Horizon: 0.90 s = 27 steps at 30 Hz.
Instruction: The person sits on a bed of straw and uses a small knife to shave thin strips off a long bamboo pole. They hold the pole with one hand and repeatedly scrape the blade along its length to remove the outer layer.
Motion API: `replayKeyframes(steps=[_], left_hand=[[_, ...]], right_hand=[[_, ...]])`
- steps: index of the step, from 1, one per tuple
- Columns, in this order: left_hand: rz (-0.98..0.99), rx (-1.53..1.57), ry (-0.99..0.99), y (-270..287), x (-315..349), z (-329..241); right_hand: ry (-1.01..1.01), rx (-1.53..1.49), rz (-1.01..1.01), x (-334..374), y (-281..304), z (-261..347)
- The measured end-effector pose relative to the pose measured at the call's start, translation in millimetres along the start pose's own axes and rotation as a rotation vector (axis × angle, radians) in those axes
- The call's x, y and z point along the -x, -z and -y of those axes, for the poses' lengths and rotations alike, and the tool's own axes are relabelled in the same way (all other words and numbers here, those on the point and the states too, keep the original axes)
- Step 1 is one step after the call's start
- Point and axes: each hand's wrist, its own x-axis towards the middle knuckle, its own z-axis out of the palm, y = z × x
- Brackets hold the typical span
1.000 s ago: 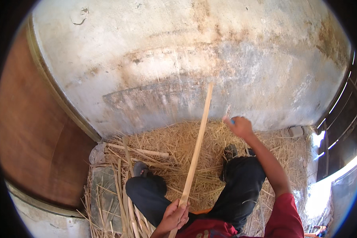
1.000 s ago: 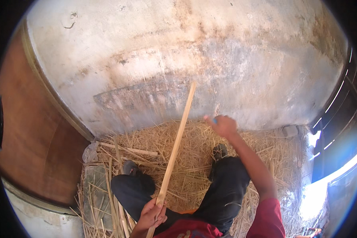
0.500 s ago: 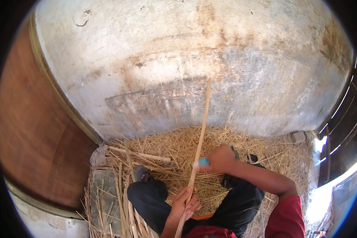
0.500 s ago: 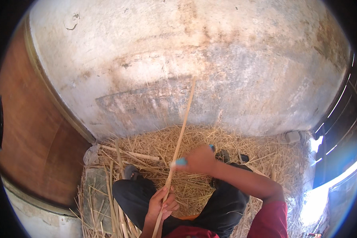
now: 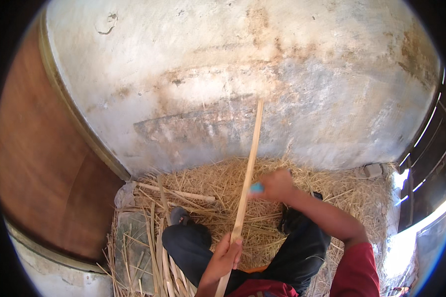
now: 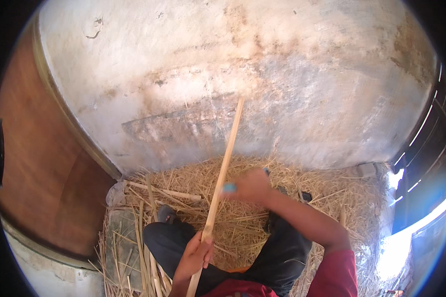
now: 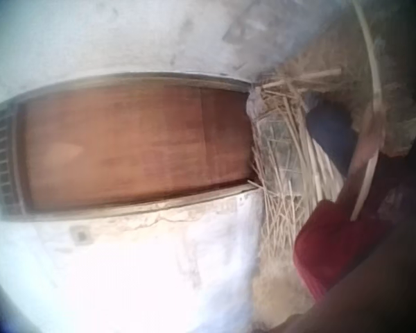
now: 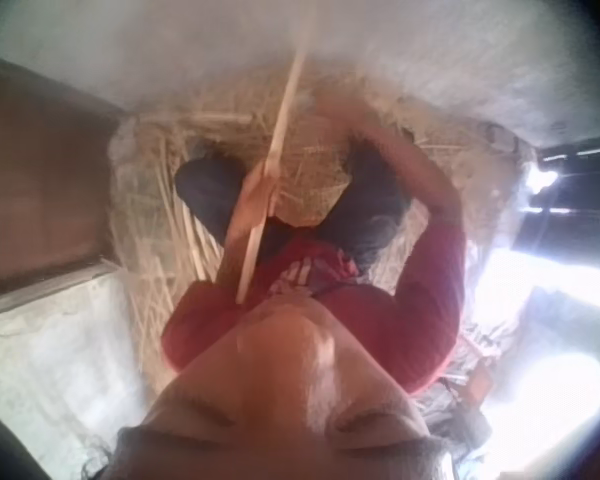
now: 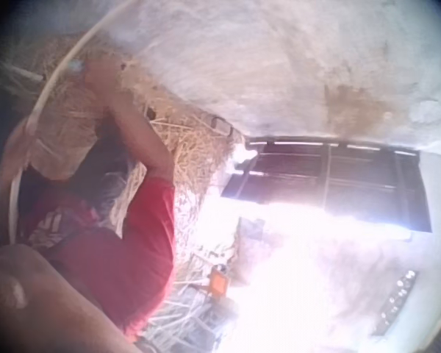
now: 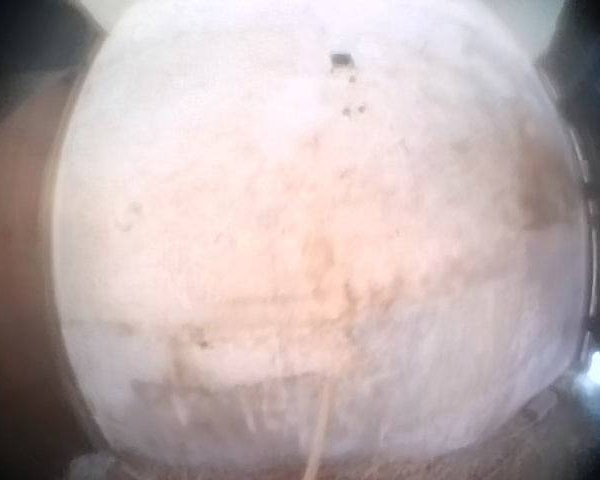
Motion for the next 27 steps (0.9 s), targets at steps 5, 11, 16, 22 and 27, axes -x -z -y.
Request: replayKeyframes(steps=[5, 11, 16, 22, 27], left_hand=[[0.062, 0.042, 0.021, -0.3, 19.1, 15.8], [0.071, 0.227, 0.038, 4.0, 24.5, 16.3], [0.101, 0.0, -0.078, 4.2, 47.6, 24.7], [0.054, 0.002, 0.13, -5.0, 76.7, 29.3], [0.091, 0.059, 0.182, -4.5, 112.0, 41.8]], right_hand=[[-0.293, 0.022, 0.028, -0.4, -3.1, -30.6], [-0.031, -0.05, 0.035, 6.9, 5.2, 17.9], [-0.166, 0.083, -0.191, -5.7, -2.7, -51.4], [-0.326, 0.209, -0.178, 7.4, -10.6, -108.1], [-0.649, 0.258, 0.046, 14.9, -1.0, -157.5]])
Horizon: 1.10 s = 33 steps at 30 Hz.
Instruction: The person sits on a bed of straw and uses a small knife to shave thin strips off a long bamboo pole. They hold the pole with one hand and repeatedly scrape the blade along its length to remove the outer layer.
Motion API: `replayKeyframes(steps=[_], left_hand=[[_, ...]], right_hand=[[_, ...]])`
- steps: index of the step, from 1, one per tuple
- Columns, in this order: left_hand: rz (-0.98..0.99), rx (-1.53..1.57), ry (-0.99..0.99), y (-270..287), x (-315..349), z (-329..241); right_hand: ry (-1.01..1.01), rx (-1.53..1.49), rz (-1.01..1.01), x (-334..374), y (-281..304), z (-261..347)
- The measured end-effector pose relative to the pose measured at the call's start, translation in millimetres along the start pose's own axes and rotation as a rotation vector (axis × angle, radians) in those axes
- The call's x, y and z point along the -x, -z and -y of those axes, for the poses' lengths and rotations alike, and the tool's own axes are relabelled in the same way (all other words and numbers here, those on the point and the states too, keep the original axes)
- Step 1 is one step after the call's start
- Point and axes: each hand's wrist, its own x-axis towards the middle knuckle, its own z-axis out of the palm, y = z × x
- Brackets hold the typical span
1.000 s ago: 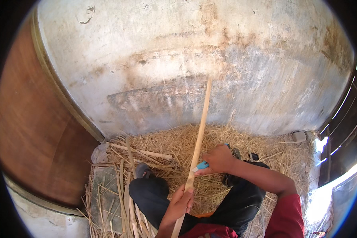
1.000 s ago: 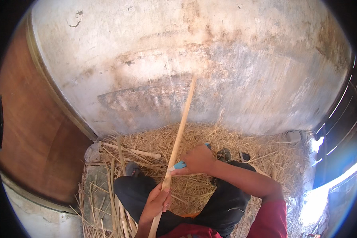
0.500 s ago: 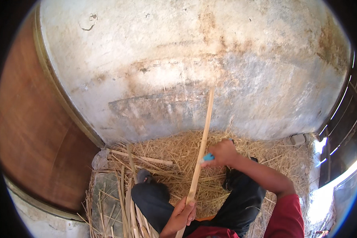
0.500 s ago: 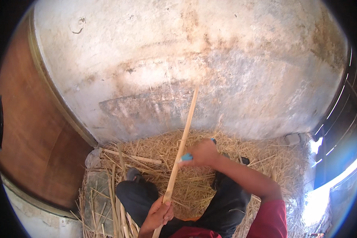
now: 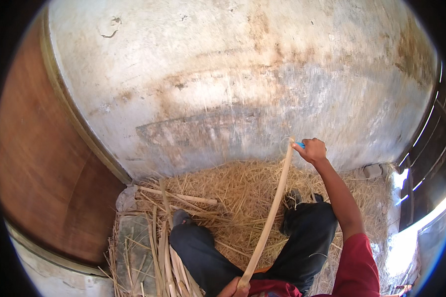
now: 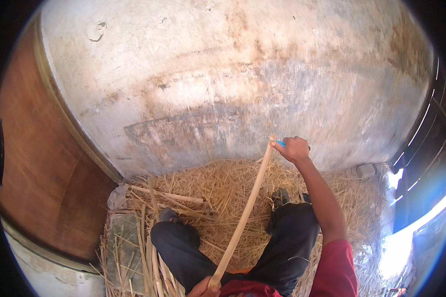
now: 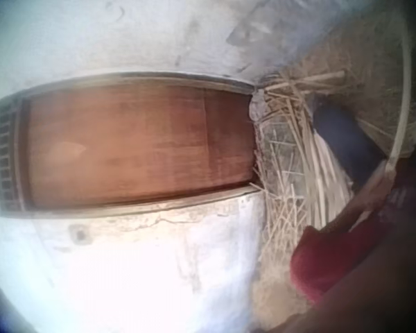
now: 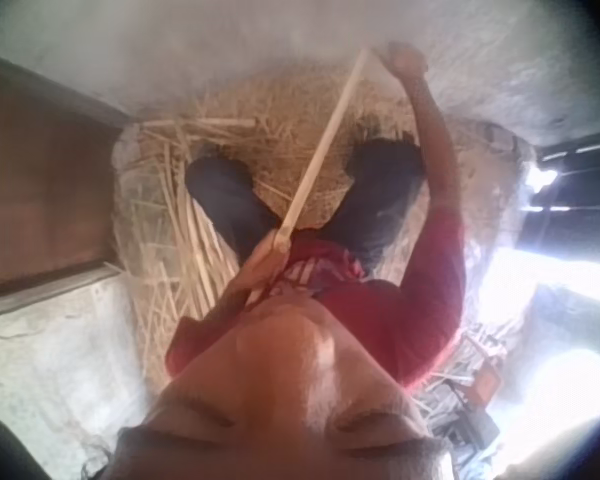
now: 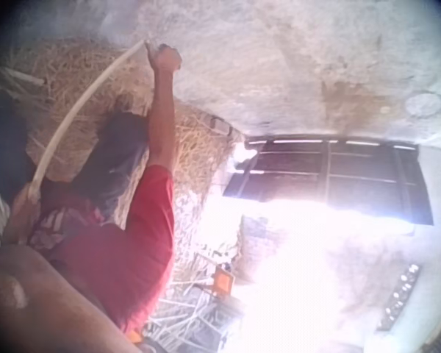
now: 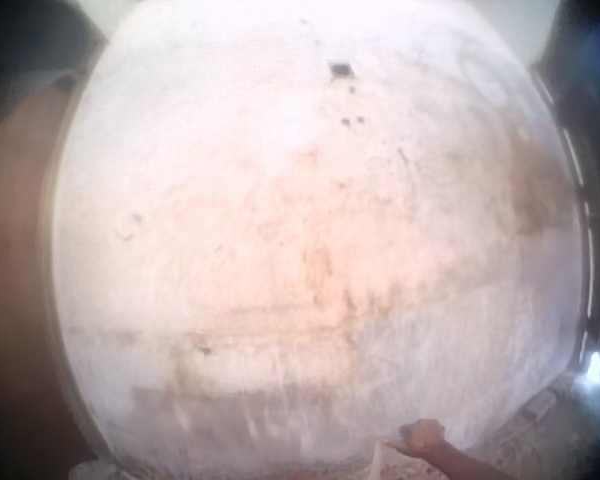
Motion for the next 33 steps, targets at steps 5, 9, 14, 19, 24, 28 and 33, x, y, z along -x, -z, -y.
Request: replayKeyframes(steps=[5, 9, 14, 19, 24, 28, 33], left_hand=[[-0.033, 0.017, 0.04, 3.4, 12.7, 25.1], [-0.116, -0.095, 0.247, 26.6, -9.0, 35.3], [-0.018, 0.586, -0.016, 27.1, -68.5, -8.9], [0.111, 0.819, -0.127, 33.6, -114.7, -26.0], [0.195, 0.925, -0.115, 28.3, -116.3, -32.2], [0.297, 1.075, -0.099, 19.3, -114.6, -33.0], [0.214, 0.921, -0.119, 18.9, -105.0, -34.1]], right_hand=[[-0.495, -0.115, 0.08, -6.5, -20.8, -63.3], [-0.337, -0.101, 0.234, 30.8, -20.8, -25.0], [0.242, -0.226, 0.316, 78.0, 42.3, 94.9], [0.582, -0.221, 0.343, 124.6, 69.6, 154.5], [0.623, -0.292, 0.334, 137.7, 51.1, 167.4], [0.551, -0.222, 0.205, 112.9, 37.3, 158.9], [0.459, -0.247, 0.221, 95.2, 45.2, 155.3]])
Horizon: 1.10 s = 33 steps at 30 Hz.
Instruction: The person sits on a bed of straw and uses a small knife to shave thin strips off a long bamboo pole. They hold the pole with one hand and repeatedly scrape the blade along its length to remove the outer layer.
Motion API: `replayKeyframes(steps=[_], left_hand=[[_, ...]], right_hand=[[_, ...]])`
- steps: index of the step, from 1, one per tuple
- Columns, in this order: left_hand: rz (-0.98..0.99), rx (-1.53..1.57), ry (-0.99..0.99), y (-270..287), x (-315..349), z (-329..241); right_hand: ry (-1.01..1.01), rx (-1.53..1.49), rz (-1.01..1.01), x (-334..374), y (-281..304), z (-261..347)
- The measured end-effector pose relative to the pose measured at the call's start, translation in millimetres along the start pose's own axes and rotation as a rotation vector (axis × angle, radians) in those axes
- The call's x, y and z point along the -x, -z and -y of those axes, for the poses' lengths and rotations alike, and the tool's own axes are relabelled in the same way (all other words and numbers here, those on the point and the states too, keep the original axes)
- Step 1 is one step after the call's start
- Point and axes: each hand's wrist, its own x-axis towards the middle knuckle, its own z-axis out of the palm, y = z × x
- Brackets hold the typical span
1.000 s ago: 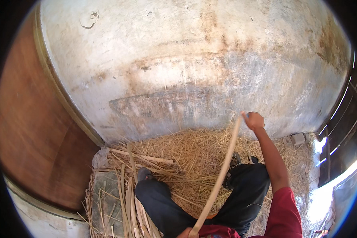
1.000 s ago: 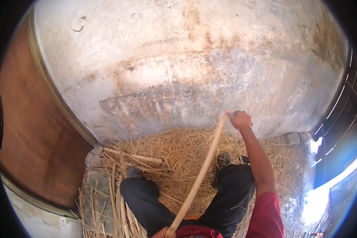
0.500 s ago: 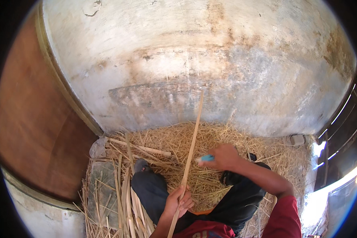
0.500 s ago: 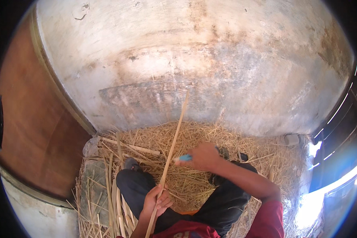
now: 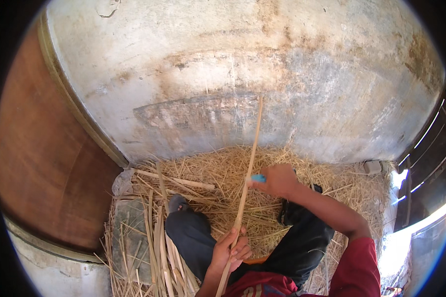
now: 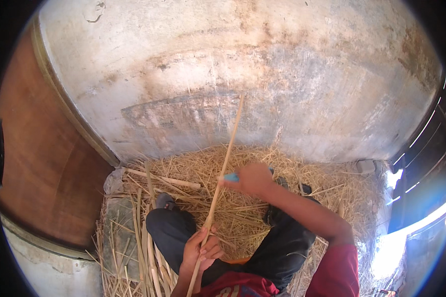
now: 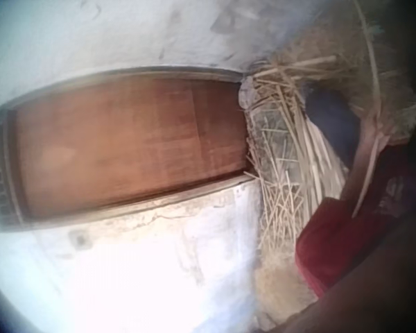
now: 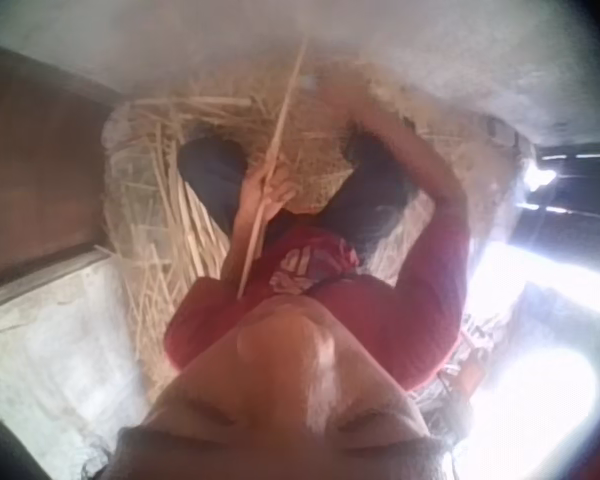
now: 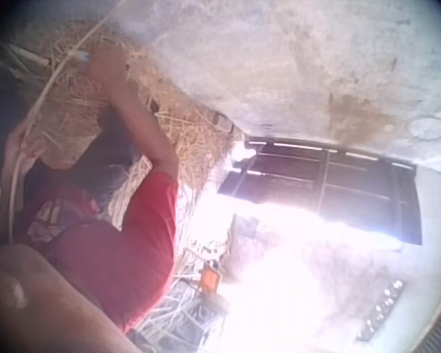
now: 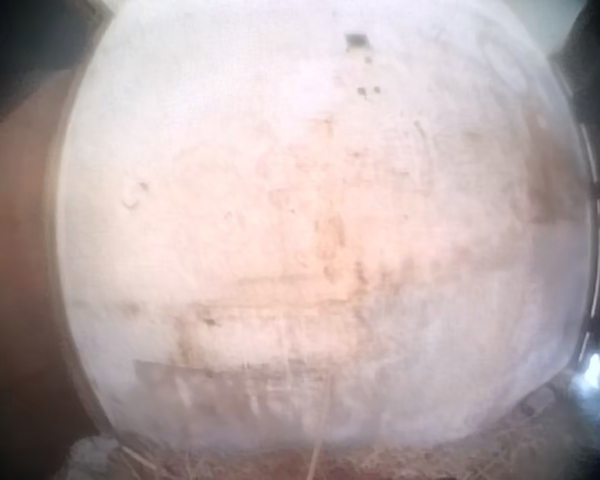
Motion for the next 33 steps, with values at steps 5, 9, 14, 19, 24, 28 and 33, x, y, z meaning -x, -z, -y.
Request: replayKeyframes(steps=[5, 9, 14, 19, 24, 28, 33], left_hand=[[-0.057, -0.1, -0.023, 0.2, -2.6, -5.1], [-0.159, -0.218, -0.035, -11.7, 6.9, -6.1], [-0.146, -0.267, 0.01, -23.4, 12.2, -5.5], [-0.129, -0.285, 0.101, -24.9, 32.5, 6.1], [-0.28, -0.153, 0.163, -35.6, 52.9, 9.7], [-0.24, -0.119, 0.159, -17.2, 76.8, 27.5], [-0.315, -0.454, 0.231, -10.9, 100.5, 33.3]], right_hand=[[0.193, 0.003, 0.011, 29.6, -10.7, 32.1], [0.146, 0.027, 0.017, 2.2, -3.9, 2.8], [0.126, 0.023, -0.187, -9.9, -12.3, -20.4], [-0.058, 0.162, -0.182, -26.4, 5.9, -79.4], [-0.114, 0.172, -0.322, -37.2, -4.9, -116.2], [-0.259, 0.238, -0.334, -42.4, 3.0, -162.8], [-0.464, 0.299, -0.198, -35.9, -5.8, -213.6]])
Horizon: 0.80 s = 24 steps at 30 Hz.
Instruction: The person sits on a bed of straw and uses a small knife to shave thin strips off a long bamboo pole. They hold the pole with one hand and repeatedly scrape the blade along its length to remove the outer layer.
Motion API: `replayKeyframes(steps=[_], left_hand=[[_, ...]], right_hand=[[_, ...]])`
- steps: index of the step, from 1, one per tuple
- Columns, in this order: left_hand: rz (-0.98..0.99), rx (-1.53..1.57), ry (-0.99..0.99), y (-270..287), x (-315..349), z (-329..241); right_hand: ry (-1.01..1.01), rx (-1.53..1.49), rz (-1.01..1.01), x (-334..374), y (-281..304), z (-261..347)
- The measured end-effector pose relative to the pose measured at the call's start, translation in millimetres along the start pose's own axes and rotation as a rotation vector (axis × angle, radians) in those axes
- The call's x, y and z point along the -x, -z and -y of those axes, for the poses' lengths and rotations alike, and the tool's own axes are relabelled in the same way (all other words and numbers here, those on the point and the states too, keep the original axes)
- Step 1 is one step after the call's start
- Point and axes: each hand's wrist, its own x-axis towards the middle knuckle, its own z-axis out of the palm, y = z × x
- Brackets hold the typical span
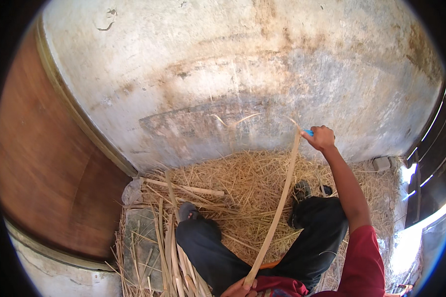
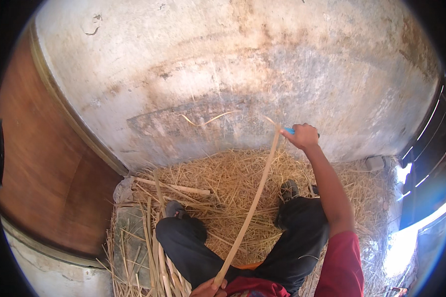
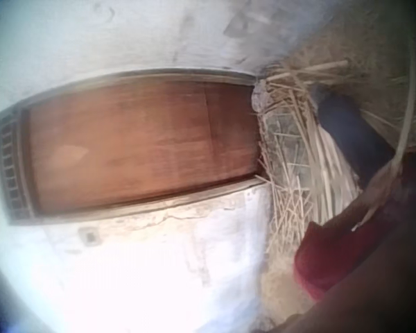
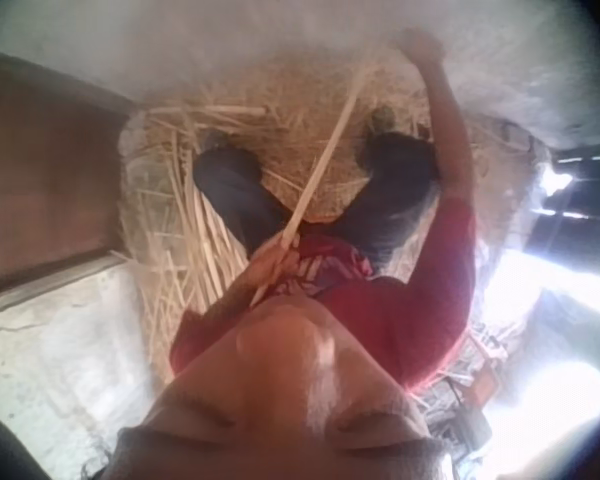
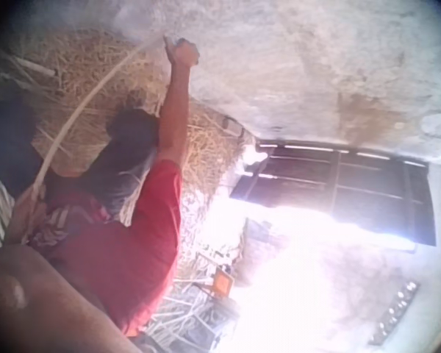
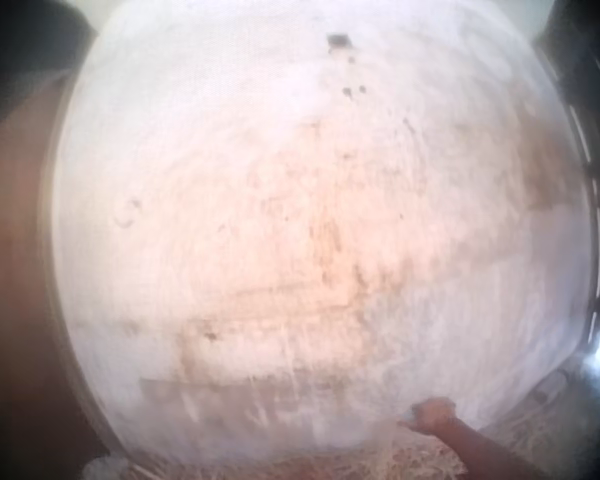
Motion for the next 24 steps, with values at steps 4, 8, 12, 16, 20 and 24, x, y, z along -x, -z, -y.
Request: replayKeyframes(steps=[4, 8, 12, 16, 20, 24], left_hand=[[0.008, -0.109, 0.007, 24.0, 10.5, 7.2], [-0.032, -0.053, -0.045, 31.2, 0.2, 6.3], [-0.049, -0.199, -0.182, 16.7, -40.2, -33.0], [-0.058, -0.181, -0.293, 16.8, -79.2, -52.8], [-0.005, -0.174, -0.328, 14.3, -93.9, -68.9], [0.031, 0.012, -0.333, 4.0, -85.4, -75.8]], right_hand=[[-0.487, -0.106, 0.144, 1.6, -19.6, -56.4], [-0.39, -0.167, 0.404, 27.9, -10.9, -28.3], [0.029, -0.308, 0.471, 57.0, 34.3, 65.2], [0.451, -0.369, 0.475, 111.6, 85.7, 148.1], [0.725, -0.34, 0.379, 156.4, 93.9, 182.5], [0.71, -0.303, 0.328, 148.9, 90.5, 187.1]])
